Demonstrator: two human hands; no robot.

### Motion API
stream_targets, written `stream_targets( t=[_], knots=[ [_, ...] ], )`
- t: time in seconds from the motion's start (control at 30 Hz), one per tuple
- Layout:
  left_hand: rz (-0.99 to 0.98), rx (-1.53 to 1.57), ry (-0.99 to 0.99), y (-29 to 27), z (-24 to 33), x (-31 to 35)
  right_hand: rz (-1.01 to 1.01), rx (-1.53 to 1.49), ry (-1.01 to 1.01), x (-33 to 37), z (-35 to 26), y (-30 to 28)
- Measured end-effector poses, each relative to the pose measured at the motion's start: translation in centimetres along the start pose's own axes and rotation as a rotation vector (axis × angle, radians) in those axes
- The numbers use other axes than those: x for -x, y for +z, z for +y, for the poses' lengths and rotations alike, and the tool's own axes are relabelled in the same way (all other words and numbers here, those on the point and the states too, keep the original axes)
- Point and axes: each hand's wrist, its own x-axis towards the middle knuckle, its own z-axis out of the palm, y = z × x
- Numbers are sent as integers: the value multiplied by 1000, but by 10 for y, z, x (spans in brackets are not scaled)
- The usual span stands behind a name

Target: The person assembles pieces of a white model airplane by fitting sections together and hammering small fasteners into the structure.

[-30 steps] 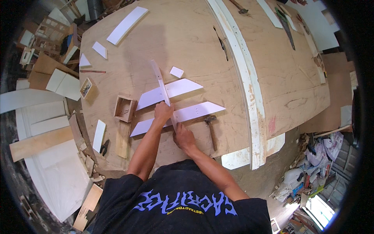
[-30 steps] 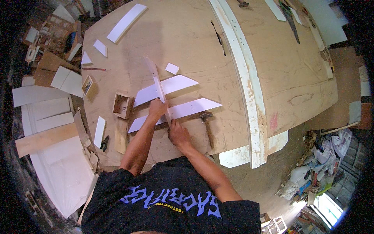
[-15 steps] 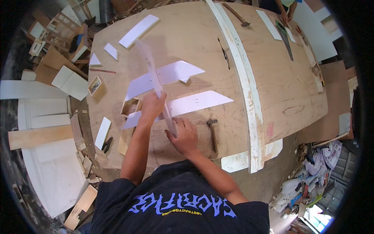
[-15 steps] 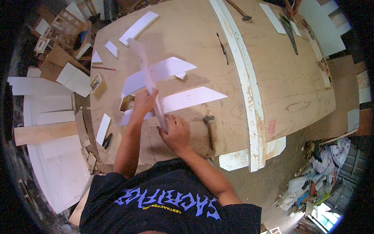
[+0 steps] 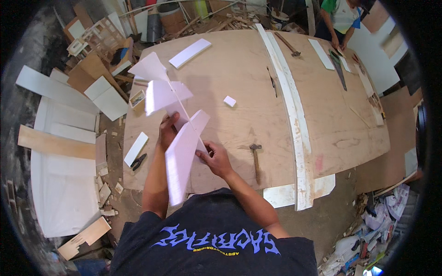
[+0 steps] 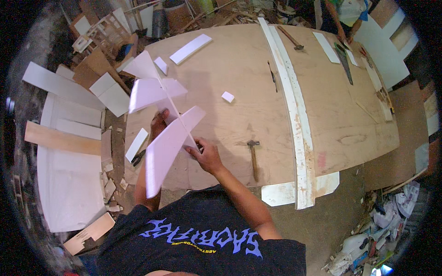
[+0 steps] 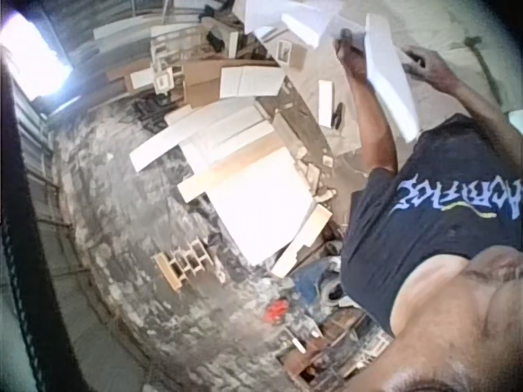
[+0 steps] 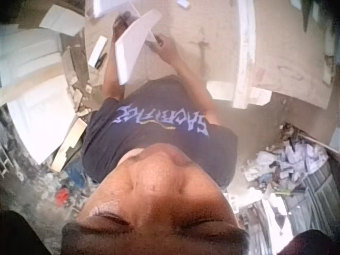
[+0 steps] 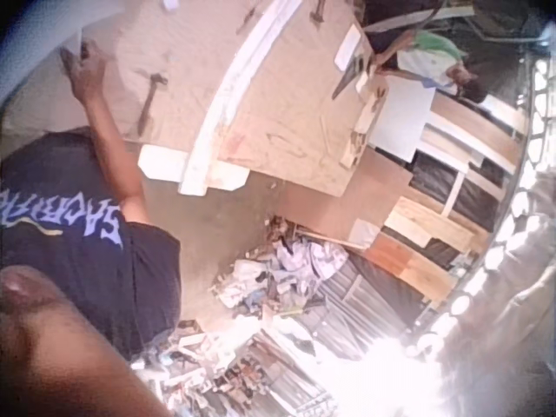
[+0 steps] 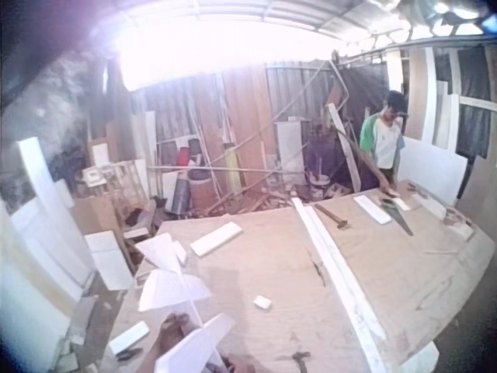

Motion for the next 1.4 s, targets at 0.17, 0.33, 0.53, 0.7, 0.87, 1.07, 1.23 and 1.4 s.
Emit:
stream_targets(
  t=[0.17, 0.33, 0.53, 0.7, 0.87, 1.07, 1.23, 1.4],
  knots=[
    [-12, 119, 95, 18, 31, 43, 183, 175, -320, 26, -25, 27],
    [-109, 283, 231, 20, 50, 94, 199, 336, -370, 57, -57, 49],
    [-123, 310, 326, 4, 55, 134, 209, 449, -468, 91, -77, 79],
    [1, 209, 360, 0, 46, 164, 243, 438, -392, 121, -85, 99],
    [-76, 318, 318, 1, 39, 183, 213, 595, -578, 133, -76, 101],
    [-70, -355, 145, -12, 48, 189, 292, 679, -469, 142, -62, 85],
    [-200, -354, -153, -70, -16, 183, 281, 797, -517, 127, -17, 46],
    [-105, -556, -338, -100, -87, 213, 251, 776, -377, 114, 38, 13]
  ],
)
